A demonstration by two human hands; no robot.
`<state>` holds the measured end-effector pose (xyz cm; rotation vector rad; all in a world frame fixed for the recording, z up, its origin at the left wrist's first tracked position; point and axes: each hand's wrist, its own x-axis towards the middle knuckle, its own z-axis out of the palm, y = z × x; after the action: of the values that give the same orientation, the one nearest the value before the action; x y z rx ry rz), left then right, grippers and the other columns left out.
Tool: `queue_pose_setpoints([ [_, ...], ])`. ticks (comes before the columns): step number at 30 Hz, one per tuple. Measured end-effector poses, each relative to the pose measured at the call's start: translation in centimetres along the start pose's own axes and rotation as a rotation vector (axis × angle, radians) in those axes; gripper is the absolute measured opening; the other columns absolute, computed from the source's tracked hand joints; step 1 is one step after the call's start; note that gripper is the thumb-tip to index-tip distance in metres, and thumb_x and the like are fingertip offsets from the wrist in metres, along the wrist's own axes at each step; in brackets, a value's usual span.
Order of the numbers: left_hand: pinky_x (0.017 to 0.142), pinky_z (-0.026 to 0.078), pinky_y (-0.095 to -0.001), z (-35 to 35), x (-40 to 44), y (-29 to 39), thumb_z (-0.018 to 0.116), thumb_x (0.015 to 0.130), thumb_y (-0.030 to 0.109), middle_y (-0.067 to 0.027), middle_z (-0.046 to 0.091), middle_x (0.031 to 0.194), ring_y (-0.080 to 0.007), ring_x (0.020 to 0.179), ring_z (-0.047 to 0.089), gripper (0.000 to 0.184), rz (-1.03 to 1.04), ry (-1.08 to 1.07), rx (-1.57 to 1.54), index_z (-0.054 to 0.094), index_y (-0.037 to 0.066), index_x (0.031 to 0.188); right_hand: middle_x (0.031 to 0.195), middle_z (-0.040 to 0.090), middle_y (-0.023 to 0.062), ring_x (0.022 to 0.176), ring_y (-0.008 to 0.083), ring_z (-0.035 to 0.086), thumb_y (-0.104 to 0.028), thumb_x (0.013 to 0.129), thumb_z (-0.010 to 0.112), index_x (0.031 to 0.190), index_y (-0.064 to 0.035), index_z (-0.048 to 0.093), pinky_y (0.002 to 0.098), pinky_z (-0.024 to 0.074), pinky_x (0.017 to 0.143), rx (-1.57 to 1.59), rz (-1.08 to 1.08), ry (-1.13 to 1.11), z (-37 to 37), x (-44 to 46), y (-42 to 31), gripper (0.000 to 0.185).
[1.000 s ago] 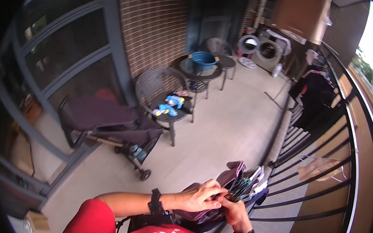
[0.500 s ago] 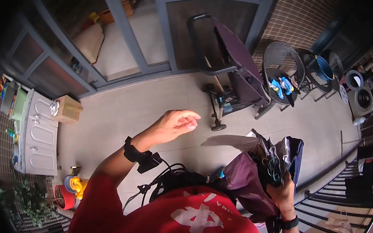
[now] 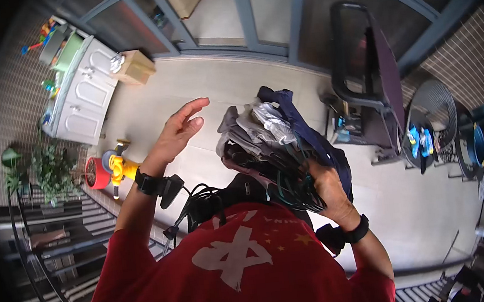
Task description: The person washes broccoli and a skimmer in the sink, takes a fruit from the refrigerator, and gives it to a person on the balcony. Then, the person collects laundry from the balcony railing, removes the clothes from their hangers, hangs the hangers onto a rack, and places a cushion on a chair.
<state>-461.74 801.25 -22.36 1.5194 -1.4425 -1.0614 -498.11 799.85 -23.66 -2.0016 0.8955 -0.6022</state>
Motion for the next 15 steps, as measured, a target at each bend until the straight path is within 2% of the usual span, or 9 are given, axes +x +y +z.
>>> queue_pose_setpoints([
  [2, 0.102, 0.04, -0.0358, -1.5, -0.4, 0.2, 0.056, 0.097, 0.032, -0.0145, 0.054, 0.13, -0.023, 0.125, 0.048, 0.049, 0.1, 0.016, 0.059, 0.046, 0.007, 0.138, 0.081, 0.061, 0.022, 0.076, 0.0413, 0.061, -0.006, 0.071, 0.068, 0.093, 0.0007, 0.055, 0.04, 0.0485, 0.066, -0.077, -0.148, 0.009, 0.1, 4.0, -0.8, 0.027],
  [3, 0.102, 0.04, -0.0358, -2.1, -0.3, -0.2, 0.056, 0.097, 0.032, -0.0145, 0.054, 0.13, -0.023, 0.125, 0.048, 0.049, 0.094, 0.058, 0.058, 0.046, 0.007, 0.138, 0.081, 0.061, 0.022, 0.076, 0.0413, 0.061, -0.006, 0.071, 0.068, 0.093, 0.0007, 0.055, 0.04, 0.0485, 0.066, -0.078, -0.177, -0.021, 0.3, 6.2, -1.5, 0.027],
  [5, 0.106, 0.035, -0.0353, -4.6, 0.4, -1.9, 0.052, 0.098, 0.038, -0.0153, 0.048, 0.138, -0.0249, 0.129, 0.044, 0.057, 0.037, 0.012, -0.053, 0.04, 0.005, 0.142, 0.077, 0.061, 0.021, 0.072, 0.041, 0.061, -0.002, 0.071, 0.064, 0.093, 0.0005, 0.054, 0.0399, 0.0488, 0.063, -0.158, -0.191, 0.239, 2.1, 12.2, -3.9, 0.025],
  [6, 0.109, 0.032, -0.034, -5.6, 0.5, -1.7, 0.051, 0.098, 0.037, -0.0164, 0.042, 0.143, -0.0257, 0.133, 0.04, 0.06, -0.032, 0.017, -0.043, 0.035, 0.003, 0.144, 0.077, 0.062, 0.0204, 0.071, 0.0399, 0.062, 0.0, 0.071, 0.06, 0.093, 0.001, 0.057, 0.0387, 0.0496, 0.062, -0.151, -0.158, 0.279, 2.7, 14.3, -5.0, 0.023],
  [7, 0.109, 0.032, -0.034, -6.5, 1.1, -2.5, 0.051, 0.098, 0.037, -0.0164, 0.042, 0.143, -0.0257, 0.133, 0.04, 0.06, -0.028, 0.036, -0.051, 0.035, 0.003, 0.144, 0.082, 0.065, 0.0199, 0.073, 0.0381, 0.064, -0.001, 0.071, 0.061, 0.094, 0.0015, 0.061, 0.0376, 0.0507, 0.066, -0.103, -0.083, 0.224, 3.2, 16.4, -5.0, 0.023],
  [10, 0.11, 0.031, -0.0347, -9.8, 3.8, -6.2, 0.051, 0.098, 0.033, -0.0172, 0.042, 0.144, -0.026, 0.134, 0.04, 0.06, 0.222, 0.225, -0.043, 0.031, 0.003, 0.146, 0.084, 0.066, 0.0194, 0.075, 0.0384, 0.064, -0.002, 0.07, 0.064, 0.094, 0.0021, 0.064, 0.0372, 0.051, 0.069, -0.193, -0.241, 0.259, 5.0, 22.2, -7.3, 0.024],
  [12, 0.111, 0.029, -0.0342, -13.1, 6.1, -6.9, 0.05, 0.099, 0.037, -0.0163, 0.04, 0.145, -0.0246, 0.135, 0.037, 0.063, 0.221, 0.184, -0.103, 0.03, 0.002, 0.146, 0.081, 0.064, 0.0073, 0.076, 0.0153, 0.06, 0.0, 0.076, 0.069, 0.092, 0.0018, 0.064, 0.0298, 0.0479, 0.073, -0.175, -0.224, 0.178, 6.3, 26.8, -7.4, 0.017],
  [13, 0.112, 0.026, -0.0338, -14.8, 7.2, -7.3, 0.049, 0.099, 0.041, -0.0154, 0.038, 0.146, -0.0232, 0.136, 0.034, 0.066, 0.216, 0.132, -0.154, 0.029, 0.001, 0.147, 0.082, 0.064, 0.0065, 0.077, 0.0131, 0.059, 0.001, 0.077, 0.069, 0.092, 0.002, 0.064, 0.0288, 0.0475, 0.073, -0.16, -0.174, 0.204, 7.4, 28.8, -6.2, 0.017],
  [15, 0.11, 0.03, -0.033, -17.6, 9.2, -9.4, 0.046, 0.101, 0.037, -0.0148, 0.044, 0.141, -0.022, 0.133, 0.039, 0.058, 0.254, 0.179, -0.147, 0.035, 0.0, 0.144, 0.084, 0.065, 0.0044, 0.078, 0.0106, 0.057, 0.0, 0.076, 0.071, 0.091, 0.0018, 0.063, 0.0271, 0.047, 0.073, -0.049, 0.024, 0.172, 9.2, 32.2, -7.0, 0.017],
])
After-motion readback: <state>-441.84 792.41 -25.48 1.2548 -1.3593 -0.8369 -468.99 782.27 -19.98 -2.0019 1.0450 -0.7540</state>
